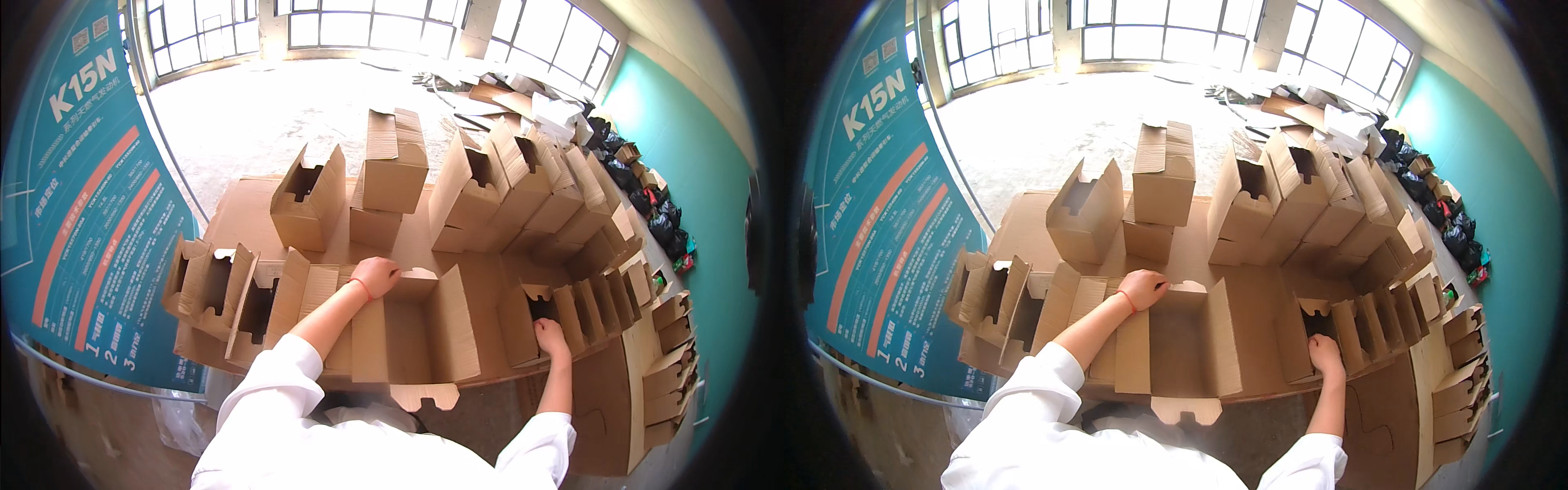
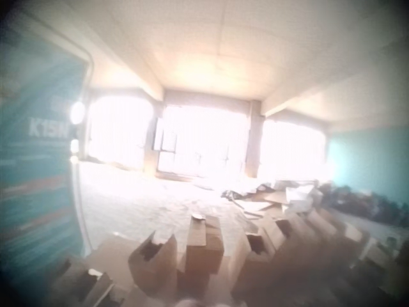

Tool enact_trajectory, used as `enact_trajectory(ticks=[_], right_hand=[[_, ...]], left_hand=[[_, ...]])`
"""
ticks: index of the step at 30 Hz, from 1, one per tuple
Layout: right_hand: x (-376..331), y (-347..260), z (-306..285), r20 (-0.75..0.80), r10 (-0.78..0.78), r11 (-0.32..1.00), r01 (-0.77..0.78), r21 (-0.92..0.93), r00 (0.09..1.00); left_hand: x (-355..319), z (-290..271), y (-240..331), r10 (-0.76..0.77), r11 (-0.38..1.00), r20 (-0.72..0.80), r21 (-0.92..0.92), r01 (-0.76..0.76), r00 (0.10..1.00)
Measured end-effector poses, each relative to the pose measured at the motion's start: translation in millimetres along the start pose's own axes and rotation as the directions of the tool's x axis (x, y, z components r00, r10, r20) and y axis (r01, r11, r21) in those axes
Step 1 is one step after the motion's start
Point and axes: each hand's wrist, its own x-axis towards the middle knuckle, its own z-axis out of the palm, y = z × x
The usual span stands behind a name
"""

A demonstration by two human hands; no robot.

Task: The person places plastic bottles one by one into several cardboard boxes arranged on a table.

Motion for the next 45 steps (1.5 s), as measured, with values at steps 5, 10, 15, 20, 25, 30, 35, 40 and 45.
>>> enact_trajectory(ticks=[5, 10, 15, 20, 25, 30, 35, 40, 45], right_hand=[[-13.2, -25.4, -27.8, 0.078, 0.126, 0.905, -0.082, -0.417, 0.989], [-3.9, 21.5, -12.0, 0.431, 0.602, 0.791, -0.424, -0.442, 0.672], [23.0, 49.7, 14.0, 0.352, 0.501, 0.836, -0.336, -0.434, 0.79], [58.4, 67.1, 31.3, 0.036, 0.094, 0.983, -0.087, -0.163, 0.995], [56.5, -8.6, 7.0, -0.129, -0.058, 0.994, 0.07, 0.088, 0.99], [84.1, 33.0, 46.0, -0.132, -0.028, 0.928, 0.075, 0.366, 0.991], [70.4, 101.2, 58.8, 0.068, 0.504, 0.848, -0.478, -0.228, 0.861], [55.1, 117.6, 67.7, 0.311, 0.571, 0.799, -0.426, -0.425, 0.76], [46.7, 120.6, 71.6, 0.399, 0.548, 0.814, -0.361, -0.455, 0.735]], left_hand=[[-1.6, -5.9, 1.8, -0.013, 0.999, 0.067, 0.036, 0.011, 0.998], [-0.4, -5.7, 4.8, -0.019, 1.0, 0.062, 0.024, 0.017, 0.998], [1.2, -1.7, 5.7, -0.002, 1.0, 0.059, 0.017, 0.001, 0.998], [-0.6, -3.6, 4.0, 0.002, 1.0, 0.047, 0.01, -0.003, 0.999], [-3.7, -8.6, 3.4, -0.04, 0.999, 0.061, 0.016, 0.039, 0.997], [-1.7, -3.2, 1.9, -0.017, 1.0, 0.035, 0.002, 0.017, 0.999], [-1.2, -5.0, 5.2, -0.021, 1.0, 0.013, -0.014, 0.021, 1.0], [-1.9, -2.0, 2.8, -0.032, 0.998, 0.003, -0.053, 0.032, 0.999], [-3.2, -6.2, 3.7, -0.006, 0.998, -0.014, -0.062, 0.005, 1.0]])
